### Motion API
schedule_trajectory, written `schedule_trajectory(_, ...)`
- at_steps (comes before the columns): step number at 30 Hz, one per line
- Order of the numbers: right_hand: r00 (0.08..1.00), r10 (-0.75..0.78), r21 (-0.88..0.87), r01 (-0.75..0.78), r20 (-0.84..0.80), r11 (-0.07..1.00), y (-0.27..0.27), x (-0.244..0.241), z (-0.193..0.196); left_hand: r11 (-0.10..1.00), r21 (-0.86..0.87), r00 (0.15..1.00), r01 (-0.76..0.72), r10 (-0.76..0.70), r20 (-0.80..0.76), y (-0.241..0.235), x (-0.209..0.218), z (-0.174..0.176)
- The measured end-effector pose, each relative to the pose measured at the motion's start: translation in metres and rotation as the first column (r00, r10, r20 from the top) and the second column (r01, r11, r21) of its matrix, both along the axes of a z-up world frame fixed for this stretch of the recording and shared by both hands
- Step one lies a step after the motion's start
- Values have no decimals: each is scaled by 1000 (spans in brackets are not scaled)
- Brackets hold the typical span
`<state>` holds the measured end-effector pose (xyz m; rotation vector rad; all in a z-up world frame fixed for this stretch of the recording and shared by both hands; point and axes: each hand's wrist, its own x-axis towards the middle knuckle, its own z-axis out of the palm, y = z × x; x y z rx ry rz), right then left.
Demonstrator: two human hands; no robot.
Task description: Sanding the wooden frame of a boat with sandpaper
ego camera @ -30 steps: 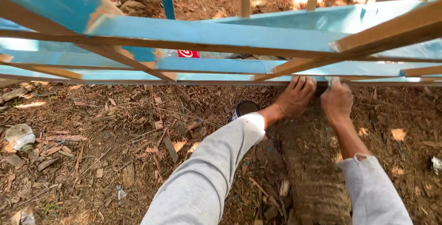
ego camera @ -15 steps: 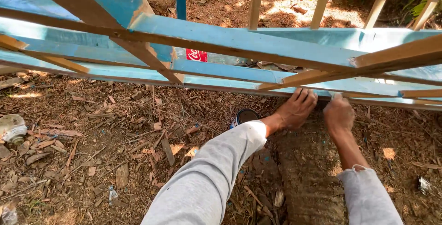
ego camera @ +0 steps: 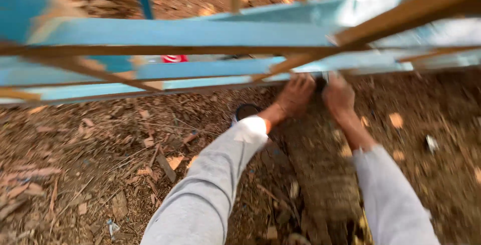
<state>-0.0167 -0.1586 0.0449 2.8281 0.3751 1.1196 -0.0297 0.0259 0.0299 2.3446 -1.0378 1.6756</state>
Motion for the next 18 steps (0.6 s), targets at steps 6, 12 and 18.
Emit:
schedule_trajectory(6, 999, 42, 104, -44, 15, 994, -2, 17, -18, 994, 79, 990, -73, 82, -114, -4, -11, 16)
schedule_trajectory(12, 975, -153, 154, 178, -159, 972, -25, 47, -41, 982, 131, 979, -137, 154, -130, -3, -14, 17)
schedule_trajectory(18, 987, -55, 125, 74, -151, 989, -5, 22, -22, 986, 137, 981, -100, 121, -152, -3, -21, 22)
